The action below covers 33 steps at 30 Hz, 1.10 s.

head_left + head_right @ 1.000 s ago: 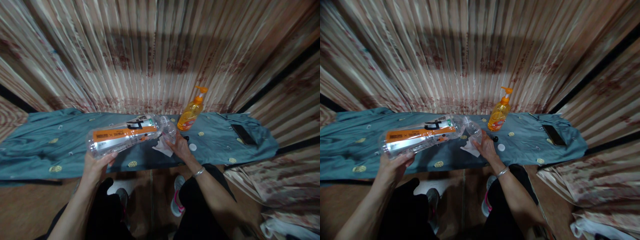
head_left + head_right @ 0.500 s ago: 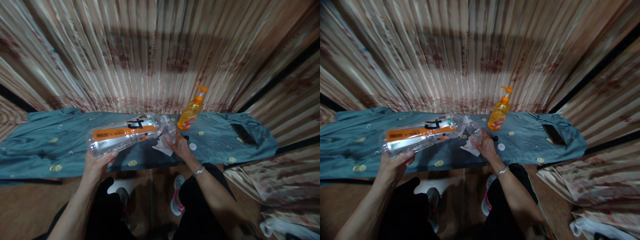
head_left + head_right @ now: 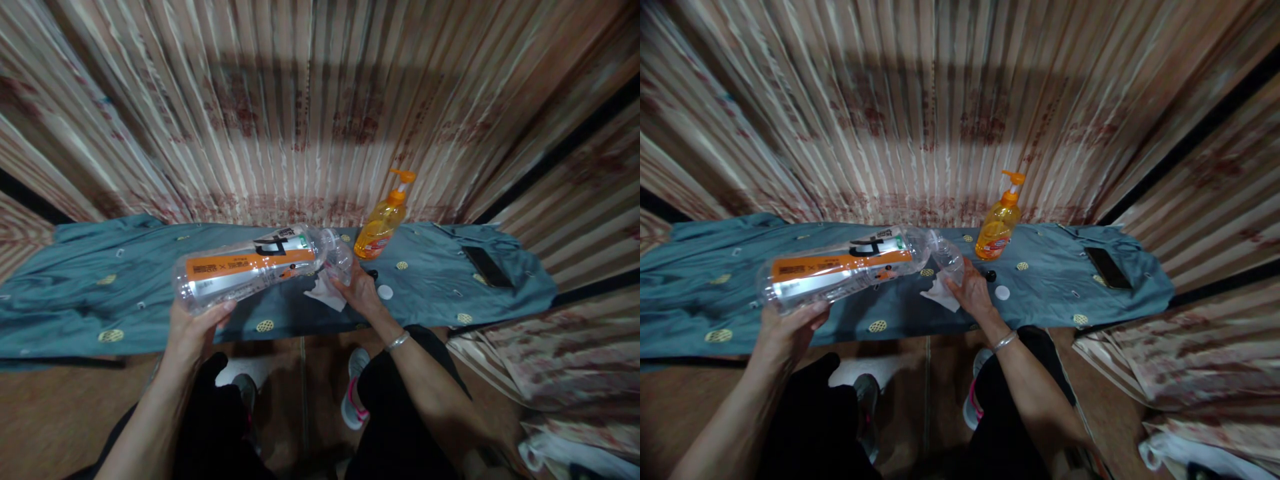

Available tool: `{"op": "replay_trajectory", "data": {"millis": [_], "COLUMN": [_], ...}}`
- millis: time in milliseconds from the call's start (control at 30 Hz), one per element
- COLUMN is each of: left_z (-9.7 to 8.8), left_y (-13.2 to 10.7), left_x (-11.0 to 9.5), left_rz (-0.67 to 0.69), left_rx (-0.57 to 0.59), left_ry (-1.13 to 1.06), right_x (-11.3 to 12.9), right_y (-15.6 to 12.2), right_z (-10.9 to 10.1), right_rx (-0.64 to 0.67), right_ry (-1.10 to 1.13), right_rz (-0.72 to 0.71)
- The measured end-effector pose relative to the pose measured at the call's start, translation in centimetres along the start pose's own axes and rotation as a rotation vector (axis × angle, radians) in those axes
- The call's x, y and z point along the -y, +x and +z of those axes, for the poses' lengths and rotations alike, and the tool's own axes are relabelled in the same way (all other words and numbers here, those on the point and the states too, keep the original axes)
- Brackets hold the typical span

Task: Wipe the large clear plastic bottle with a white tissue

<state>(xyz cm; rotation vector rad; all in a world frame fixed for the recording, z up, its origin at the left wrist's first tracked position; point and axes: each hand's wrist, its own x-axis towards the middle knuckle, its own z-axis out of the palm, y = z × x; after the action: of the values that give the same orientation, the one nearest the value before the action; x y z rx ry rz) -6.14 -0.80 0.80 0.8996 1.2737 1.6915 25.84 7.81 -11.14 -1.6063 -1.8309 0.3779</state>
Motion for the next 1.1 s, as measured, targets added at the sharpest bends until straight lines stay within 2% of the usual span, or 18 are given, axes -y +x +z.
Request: {"op": "replay_trajectory", "data": {"millis": [567,1100], "left_z": [-0.1,0.0], "left_y": [0.0,0.2], "left_x": [0.1,0.3], "left_rz": [-0.043,-0.018], "left_rx": [-0.031,-0.010], "left_ry": [-0.032,-0.018], "right_x": [-0.6,0.4], "right_y": [0.0,0.1], "right_z": [0.5,-0.1], "right_rx": [-0.031,0.024], "right_ry": [-0.007,-0.029], "right_rz": [-0.043,0.023]}}
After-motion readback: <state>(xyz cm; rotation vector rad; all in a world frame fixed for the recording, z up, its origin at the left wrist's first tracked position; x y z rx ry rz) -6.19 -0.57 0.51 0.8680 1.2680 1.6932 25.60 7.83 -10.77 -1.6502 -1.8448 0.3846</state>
